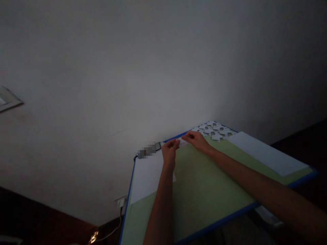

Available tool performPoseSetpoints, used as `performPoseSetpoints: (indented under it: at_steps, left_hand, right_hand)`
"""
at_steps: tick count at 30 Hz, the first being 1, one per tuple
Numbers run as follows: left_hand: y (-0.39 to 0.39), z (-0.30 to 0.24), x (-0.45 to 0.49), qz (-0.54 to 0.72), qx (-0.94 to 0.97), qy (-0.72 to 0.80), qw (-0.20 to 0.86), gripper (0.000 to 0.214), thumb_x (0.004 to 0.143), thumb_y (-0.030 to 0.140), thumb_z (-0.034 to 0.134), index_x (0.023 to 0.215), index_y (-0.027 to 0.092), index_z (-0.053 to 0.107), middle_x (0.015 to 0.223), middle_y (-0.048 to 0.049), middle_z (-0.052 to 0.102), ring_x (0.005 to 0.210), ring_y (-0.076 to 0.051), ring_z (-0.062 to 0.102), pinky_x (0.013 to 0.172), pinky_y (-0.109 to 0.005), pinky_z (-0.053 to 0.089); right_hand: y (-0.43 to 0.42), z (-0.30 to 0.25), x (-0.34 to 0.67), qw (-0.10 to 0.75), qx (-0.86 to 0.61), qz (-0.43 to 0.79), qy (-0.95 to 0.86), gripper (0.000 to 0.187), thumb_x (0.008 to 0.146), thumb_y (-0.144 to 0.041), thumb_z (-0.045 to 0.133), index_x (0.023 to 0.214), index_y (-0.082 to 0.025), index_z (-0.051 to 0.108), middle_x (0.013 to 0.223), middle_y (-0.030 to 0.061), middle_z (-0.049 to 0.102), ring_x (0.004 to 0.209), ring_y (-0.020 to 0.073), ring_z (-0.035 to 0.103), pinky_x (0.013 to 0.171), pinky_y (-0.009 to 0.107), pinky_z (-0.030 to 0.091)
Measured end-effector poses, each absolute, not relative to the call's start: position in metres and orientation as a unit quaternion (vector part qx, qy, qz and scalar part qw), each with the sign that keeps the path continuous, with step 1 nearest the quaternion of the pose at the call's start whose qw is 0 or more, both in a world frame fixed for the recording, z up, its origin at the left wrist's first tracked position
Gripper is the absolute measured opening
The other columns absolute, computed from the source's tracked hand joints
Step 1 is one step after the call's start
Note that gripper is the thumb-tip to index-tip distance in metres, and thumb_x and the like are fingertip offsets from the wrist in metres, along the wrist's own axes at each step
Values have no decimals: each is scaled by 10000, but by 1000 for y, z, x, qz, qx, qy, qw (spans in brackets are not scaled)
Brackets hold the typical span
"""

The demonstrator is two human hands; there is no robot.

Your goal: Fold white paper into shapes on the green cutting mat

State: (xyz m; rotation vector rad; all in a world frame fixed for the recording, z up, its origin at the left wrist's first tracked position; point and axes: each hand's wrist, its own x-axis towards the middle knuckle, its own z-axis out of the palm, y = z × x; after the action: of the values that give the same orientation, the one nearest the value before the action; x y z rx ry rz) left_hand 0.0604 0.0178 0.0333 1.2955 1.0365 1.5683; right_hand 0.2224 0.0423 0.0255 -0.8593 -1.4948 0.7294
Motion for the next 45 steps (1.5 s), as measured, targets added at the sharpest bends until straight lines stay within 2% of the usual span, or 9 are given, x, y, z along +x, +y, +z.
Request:
performPoseSetpoints:
  at_steps: [4, 8, 15, 21, 27, 30, 39, 45]
  left_hand:
    - [16, 36, 63, 631, 497, 393, 448, 357, 646, 409, 866, 853, 132, 777, 856, -68, 739, 777, -153, 661, 752, -299, 542]
    - [15, 37, 62, 638, 502, 393, 432, 346, 663, 419, 855, 819, 132, 745, 790, -44, 709, 733, -135, 652, 773, -308, 551]
    - [19, 33, 59, 600, 567, 441, 352, 315, 772, 443, 747, 821, 139, 676, 753, -54, 682, 677, -160, 653, 649, -295, 527]
    - [21, 29, 60, 596, 566, 464, 331, 245, 805, 387, 692, 802, 146, 645, 756, -48, 649, 671, -156, 647, 633, -287, 524]
    - [17, 31, 63, 597, 547, 431, 399, 357, 776, 460, 735, 934, 149, 662, 861, -57, 660, 679, -153, 652, 614, -295, 552]
    - [17, 31, 64, 593, 548, 415, 419, 404, 746, 511, 763, 890, 141, 690, 843, -59, 671, 705, -147, 643, 655, -299, 567]
    - [17, 32, 62, 603, 559, 412, 392, 378, 738, 482, 793, 858, 133, 715, 822, -71, 714, 737, -159, 651, 700, -304, 554]
    - [18, 32, 62, 604, 588, 418, 338, 349, 763, 472, 768, 823, 134, 709, 752, -61, 699, 686, -161, 637, 666, -301, 538]
  right_hand:
    - [44, 24, 222, 605, -376, 303, -633, 377, 812, -543, 662, 687, -187, 635, 605, -28, 531, 600, 138, 452, 578, 277, 340]
    - [47, 24, 222, 623, -385, 291, -616, 354, 817, -522, 652, 705, -187, 664, 628, -18, 557, 623, 147, 468, 610, 285, 365]
    - [45, 25, 221, 618, -390, 272, -626, 349, 823, -508, 646, 683, -188, 653, 632, -7, 572, 632, 153, 486, 629, 289, 392]
    - [41, 24, 219, 603, -392, 270, -640, 361, 837, -520, 628, 704, -185, 660, 651, 9, 610, 637, 161, 509, 617, 286, 395]
    - [41, 24, 217, 592, -382, 279, -653, 392, 848, -547, 620, 698, -187, 654, 633, 3, 600, 613, 157, 505, 607, 286, 391]
    - [42, 23, 216, 597, -378, 277, -652, 386, 850, -541, 621, 702, -187, 661, 640, 2, 607, 621, 156, 513, 606, 283, 392]
    - [42, 22, 217, 594, -372, 302, -647, 357, 841, -516, 650, 770, -178, 741, 703, 16, 686, 663, 168, 567, 632, 286, 410]
    - [40, 24, 217, 597, -372, 318, -635, 314, 816, -486, 681, 796, -187, 773, 769, 31, 745, 723, 195, 630, 695, 307, 473]
